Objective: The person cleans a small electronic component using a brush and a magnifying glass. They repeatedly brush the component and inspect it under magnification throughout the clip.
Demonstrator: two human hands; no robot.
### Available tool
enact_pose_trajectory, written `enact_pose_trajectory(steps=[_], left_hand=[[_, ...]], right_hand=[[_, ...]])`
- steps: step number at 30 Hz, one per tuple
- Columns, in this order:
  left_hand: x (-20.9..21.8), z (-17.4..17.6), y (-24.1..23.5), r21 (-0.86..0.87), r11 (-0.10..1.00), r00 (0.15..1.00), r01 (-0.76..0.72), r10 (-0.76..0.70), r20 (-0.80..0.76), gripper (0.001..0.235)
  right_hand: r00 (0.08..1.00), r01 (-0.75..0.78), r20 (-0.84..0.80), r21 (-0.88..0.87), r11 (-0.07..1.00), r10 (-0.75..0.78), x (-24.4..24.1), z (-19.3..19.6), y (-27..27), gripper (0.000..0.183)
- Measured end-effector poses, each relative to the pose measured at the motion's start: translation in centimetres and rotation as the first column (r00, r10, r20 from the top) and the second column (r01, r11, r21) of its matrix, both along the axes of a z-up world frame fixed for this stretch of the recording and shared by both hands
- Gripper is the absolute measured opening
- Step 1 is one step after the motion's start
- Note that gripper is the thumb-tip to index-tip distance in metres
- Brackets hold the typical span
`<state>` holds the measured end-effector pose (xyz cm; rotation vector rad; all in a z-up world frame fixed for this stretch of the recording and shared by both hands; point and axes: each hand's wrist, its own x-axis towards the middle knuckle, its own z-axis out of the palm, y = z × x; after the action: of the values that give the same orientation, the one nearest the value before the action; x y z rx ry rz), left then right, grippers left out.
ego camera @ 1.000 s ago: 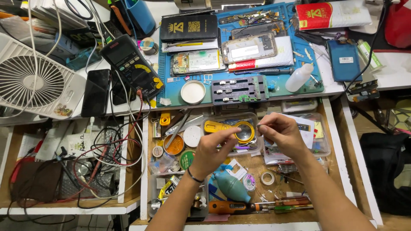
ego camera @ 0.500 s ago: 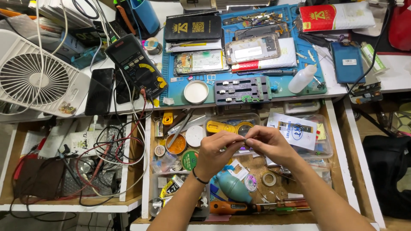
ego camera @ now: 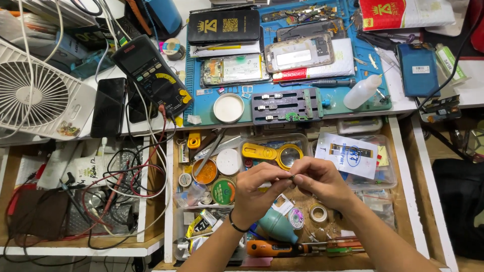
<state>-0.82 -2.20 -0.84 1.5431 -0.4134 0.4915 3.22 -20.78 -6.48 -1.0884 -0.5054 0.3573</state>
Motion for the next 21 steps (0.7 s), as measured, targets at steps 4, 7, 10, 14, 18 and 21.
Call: enact_pose_trajectory(steps=[4, 7, 10, 14, 18, 21], left_hand=[[0.0, -0.5, 0.0, -0.028, 1.0, 0.999, 0.002, -0.003, -0.032, 0.016], [0.0, -0.5, 0.0, -0.042, 0.999, 0.999, 0.015, -0.016, -0.04, 0.016], [-0.1, -0.2, 0.0, -0.04, 0.999, 0.999, 0.016, -0.018, -0.045, 0.016], [0.1, 0.2, -0.2, -0.016, 1.0, 0.999, 0.0, -0.001, -0.039, 0.014], [0.2, -0.2, 0.1, 0.108, 0.994, 0.999, -0.026, 0.03, -0.035, 0.012], [0.9, -0.3, 0.8, 0.182, 0.983, 0.996, 0.016, 0.0, -0.089, 0.009]], right_hand=[[1.0, 0.005, 0.001, 0.007, 1.0, -0.005, 0.0, -0.8, 0.0, 0.01], [1.0, 0.003, 0.017, 0.011, 1.0, -0.003, -0.1, -0.8, 0.0, 0.01], [1.0, 0.003, 0.017, 0.015, 1.0, -0.004, -0.1, -1.0, 0.0, 0.011], [0.999, 0.029, 0.024, -0.018, 0.999, -0.028, 0.0, -0.3, 0.2, 0.013], [0.99, 0.129, 0.066, -0.079, 0.988, -0.124, 0.4, 0.6, 0.6, 0.014], [0.97, 0.243, 0.053, -0.107, 0.964, -0.239, 1.7, -0.9, -0.3, 0.019]])
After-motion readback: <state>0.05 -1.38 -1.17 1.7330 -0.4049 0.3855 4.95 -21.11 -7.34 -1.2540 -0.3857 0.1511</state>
